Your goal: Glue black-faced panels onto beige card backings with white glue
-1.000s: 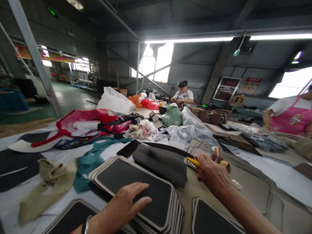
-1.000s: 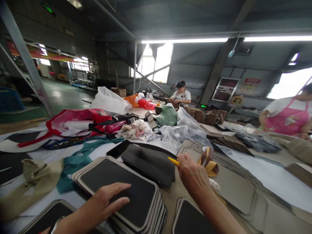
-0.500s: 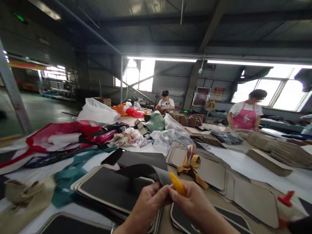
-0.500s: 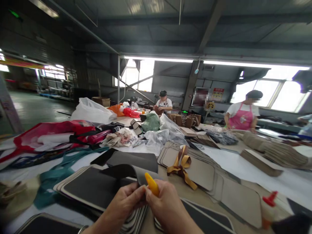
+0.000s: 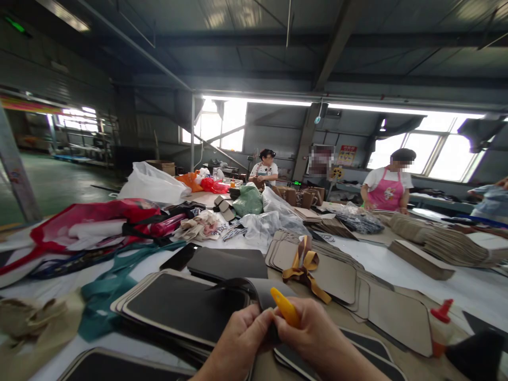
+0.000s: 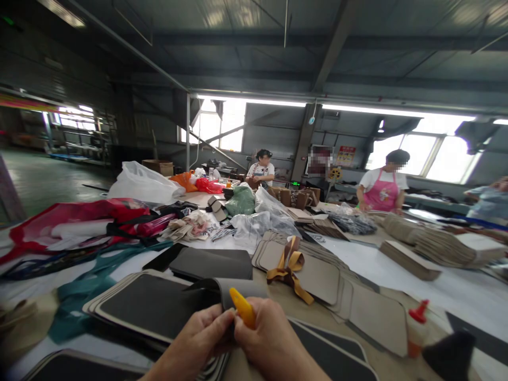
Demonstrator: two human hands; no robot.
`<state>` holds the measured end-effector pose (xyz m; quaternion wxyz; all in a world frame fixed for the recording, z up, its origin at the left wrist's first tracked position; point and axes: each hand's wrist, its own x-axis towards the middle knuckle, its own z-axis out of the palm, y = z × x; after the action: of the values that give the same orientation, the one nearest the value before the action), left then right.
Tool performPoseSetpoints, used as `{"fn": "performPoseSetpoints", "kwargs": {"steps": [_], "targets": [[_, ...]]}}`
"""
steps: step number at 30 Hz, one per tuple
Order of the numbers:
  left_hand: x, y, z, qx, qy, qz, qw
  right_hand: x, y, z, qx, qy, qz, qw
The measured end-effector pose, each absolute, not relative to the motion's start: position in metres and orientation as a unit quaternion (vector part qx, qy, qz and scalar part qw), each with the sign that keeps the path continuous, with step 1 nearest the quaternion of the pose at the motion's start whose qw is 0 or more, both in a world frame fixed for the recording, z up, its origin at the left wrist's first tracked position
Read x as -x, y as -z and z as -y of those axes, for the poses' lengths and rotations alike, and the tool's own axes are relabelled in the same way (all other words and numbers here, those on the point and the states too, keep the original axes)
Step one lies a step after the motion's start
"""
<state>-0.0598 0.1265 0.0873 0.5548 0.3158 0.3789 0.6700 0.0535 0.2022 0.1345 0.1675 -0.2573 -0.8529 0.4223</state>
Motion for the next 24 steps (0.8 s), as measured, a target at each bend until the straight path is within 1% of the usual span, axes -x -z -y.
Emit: {"fn": "performPoseSetpoints", "kwargs": {"steps": [7,10,14,16,18,20,21,24], "targets": [[0.064,-0.094,-0.125,-0.366,-0.640,-0.403,0.543,-0.056,-0.138,-0.202,0.308,-0.195,0.912,0.187],[0.075,-0.101,-0.130,-0.353,-0.643,-0.433,0.524,-0.064,-0.147,-0.211,0.355,-0.114,0.899,0.229],[0.103,-0.117,-0.146,-0.281,-0.733,-0.439,0.438,-0.086,-0.158,-0.228,0.372,0.005,0.882,0.290],[0.119,-0.123,-0.158,-0.227,-0.783,-0.424,0.395,-0.096,-0.160,-0.232,0.339,0.074,0.880,0.323],[0.131,-0.120,-0.167,-0.154,-0.809,-0.416,0.387,-0.105,-0.159,-0.233,0.292,0.148,0.880,0.344],[0.134,-0.109,-0.170,-0.094,-0.800,-0.427,0.411,-0.112,-0.155,-0.231,0.245,0.212,0.879,0.350],[0.131,-0.101,-0.168,-0.080,-0.781,-0.435,0.441,-0.114,-0.153,-0.229,0.225,0.238,0.878,0.350],[0.106,-0.078,-0.154,-0.114,-0.693,-0.400,0.589,-0.120,-0.143,-0.221,0.165,0.305,0.877,0.334]]}}
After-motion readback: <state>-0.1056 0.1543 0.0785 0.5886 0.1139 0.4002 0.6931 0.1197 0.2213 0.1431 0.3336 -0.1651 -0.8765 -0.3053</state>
